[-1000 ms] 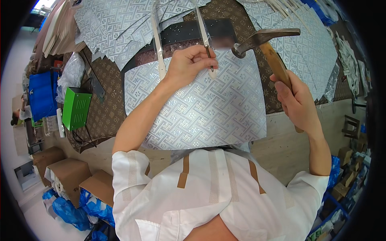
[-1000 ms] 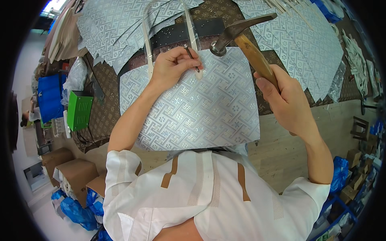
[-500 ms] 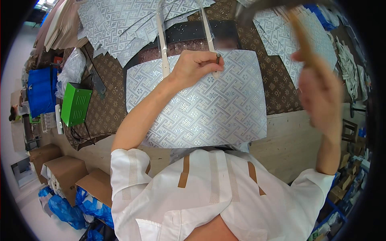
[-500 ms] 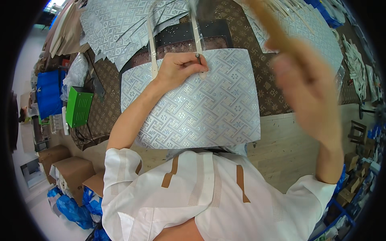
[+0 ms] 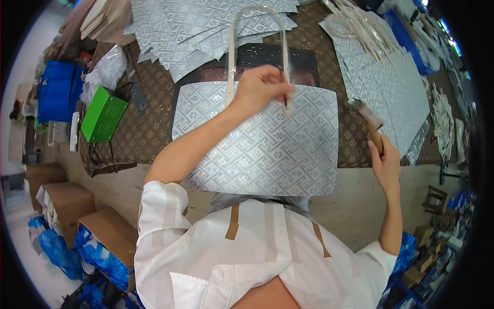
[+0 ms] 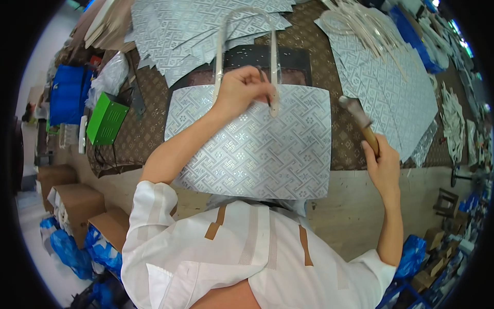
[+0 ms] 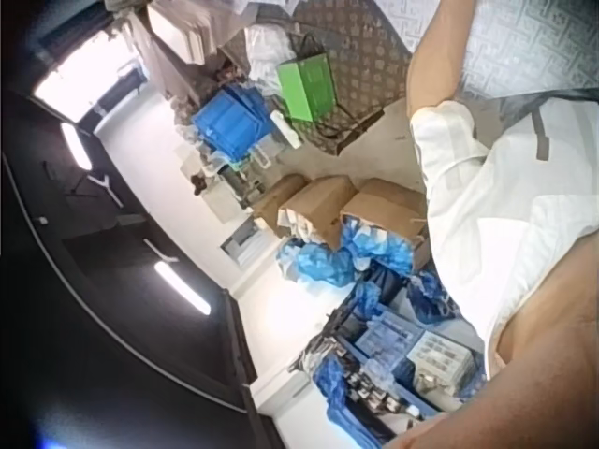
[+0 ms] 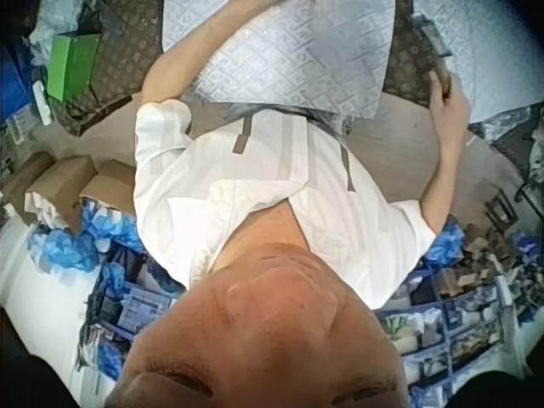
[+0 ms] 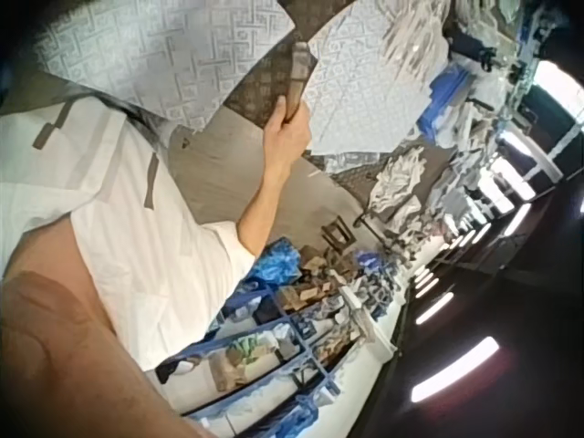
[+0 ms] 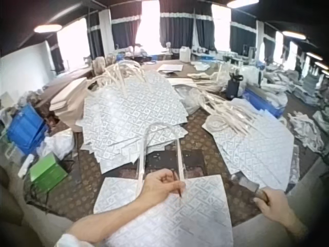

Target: Hammering bag straps to secure them to the body of a patterned handbag at a factory workbench.

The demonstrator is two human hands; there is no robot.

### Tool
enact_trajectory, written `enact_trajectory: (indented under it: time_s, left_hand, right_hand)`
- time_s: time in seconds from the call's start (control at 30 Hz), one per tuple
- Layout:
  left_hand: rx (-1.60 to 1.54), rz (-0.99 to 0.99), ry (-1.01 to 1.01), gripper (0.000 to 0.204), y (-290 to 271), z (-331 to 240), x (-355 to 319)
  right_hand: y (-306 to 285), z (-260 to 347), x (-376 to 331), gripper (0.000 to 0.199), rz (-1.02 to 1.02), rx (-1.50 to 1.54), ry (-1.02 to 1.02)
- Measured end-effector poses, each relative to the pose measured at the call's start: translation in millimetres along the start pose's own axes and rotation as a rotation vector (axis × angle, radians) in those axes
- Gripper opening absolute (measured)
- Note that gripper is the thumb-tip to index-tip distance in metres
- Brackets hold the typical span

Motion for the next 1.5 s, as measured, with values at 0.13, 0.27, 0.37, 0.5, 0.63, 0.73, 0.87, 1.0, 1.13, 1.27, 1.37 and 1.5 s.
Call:
enact_trajectory:
  time_s: [0.13,0.27,0.37,0.5,0.63,0.73,0.87,1.0,1.13,1.27,1.37,1.5]
  left_hand:
    - [0.121,-0.347,0.092,0.018,-54,-23,-19]
    - [0.998,-0.683,0.466,0.03,-80,-22,-63]
    - [1.209,-0.721,0.719,0.038,-77,-12,-78]
    - [1.32,-0.656,0.659,0.048,-71,-17,-86]
    - [1.182,-0.344,0.563,0.052,-55,-68,-65]
    - [1.307,-0.423,0.732,0.047,-50,-167,-39]
    - [1.492,-0.92,0.902,0.043,-137,-278,5]
    - [1.076,-0.853,1.173,0.047,-101,-241,-25]
    - [0.806,-0.454,0.431,0.054,-95,-151,-53]
    - [0.726,-0.525,0.161,0.047,-126,-82,-75]
    - [0.561,-0.537,0.081,0.025,-152,-48,-95]
    - [0.377,-0.5,0.055,0.02,-161,-38,-109]
  right_hand:
    - [14,-60,-26,0.021,0.135,-0.225,-0.115]
    - [-17,-131,-10,0.047,0.022,-0.389,-0.148]
    - [11,-180,10,0.052,0.018,-0.482,-0.111]
    - [25,-183,16,0.055,-0.005,-0.505,-0.088]
    - [22,-174,12,0.055,0.026,-0.479,-0.021]
    - [24,-191,5,0.051,0.062,-0.49,0.019]
    - [28,-179,7,0.041,0.074,-0.534,-0.115]
    - [0,-180,-1,0.035,0.088,-0.519,-0.13]
    - [-40,-195,3,0.036,0.19,-0.021,0.133]
    - [-12,-186,19,0.055,0.124,-0.26,-0.023]
    - [11,-196,17,0.05,-0.037,-0.498,-0.023]
    - [-4,-185,16,0.043,-0.029,-0.459,0.049]
Point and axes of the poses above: each hand's wrist, its own x-axis towards the middle knuckle, its own y-axis out of the palm, z = x × y, the point moved 7 cm from there along x, towards the middle knuckle, and after that the axes turned 13 degrees about -y, right-handed, at the moved point
